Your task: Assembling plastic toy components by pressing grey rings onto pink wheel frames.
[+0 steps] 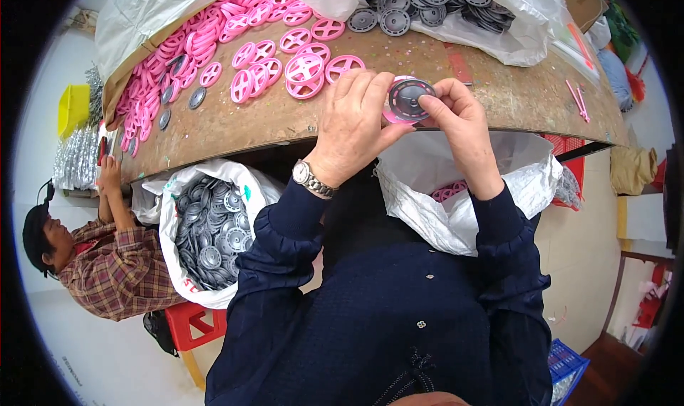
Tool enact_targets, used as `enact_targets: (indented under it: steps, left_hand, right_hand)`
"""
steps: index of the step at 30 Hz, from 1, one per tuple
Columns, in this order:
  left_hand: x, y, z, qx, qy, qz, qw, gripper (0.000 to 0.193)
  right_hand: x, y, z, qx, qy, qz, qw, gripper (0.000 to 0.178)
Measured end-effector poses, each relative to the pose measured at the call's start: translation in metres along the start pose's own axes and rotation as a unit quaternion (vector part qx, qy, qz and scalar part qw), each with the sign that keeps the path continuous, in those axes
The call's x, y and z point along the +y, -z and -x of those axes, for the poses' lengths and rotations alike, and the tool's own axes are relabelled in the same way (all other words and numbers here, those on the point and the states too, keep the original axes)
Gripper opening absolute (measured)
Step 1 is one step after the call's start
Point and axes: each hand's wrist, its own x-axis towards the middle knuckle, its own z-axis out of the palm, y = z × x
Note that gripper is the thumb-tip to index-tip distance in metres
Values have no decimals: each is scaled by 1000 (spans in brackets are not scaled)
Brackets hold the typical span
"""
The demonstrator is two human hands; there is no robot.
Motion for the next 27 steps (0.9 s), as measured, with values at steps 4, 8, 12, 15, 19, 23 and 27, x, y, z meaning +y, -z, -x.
enact_targets:
  steps: [4, 8, 12, 15, 19, 23, 27]
  left_hand:
    - [7, -4, 6, -7, 67, 99, 993, 59]
    - [15, -7, 8, -56, 273, 434, 857, 44]
    - [18, -3, 5, -71, 326, 573, 749, 35]
    - [18, -2, 6, -59, 322, 595, 734, 29]
    - [21, -2, 7, -39, 318, 589, 742, 23]
    - [22, -4, 10, -33, 288, 525, 800, 19]
    - [31, -5, 9, -3, 293, 506, 812, 14]
  right_hand:
    - [-5, -6, 3, 29, 45, 10, 999, 12]
    - [-10, -7, 6, 56, 71, 25, 996, 16]
    - [-10, -4, 7, 47, 92, 68, 992, 20]
    - [-17, -7, 9, 38, 90, 72, 993, 26]
    - [-24, -6, 14, 15, 71, 100, 992, 29]
    - [-24, -3, 18, 2, 44, 124, 991, 27]
    - [-25, 0, 22, -13, 42, 129, 991, 26]
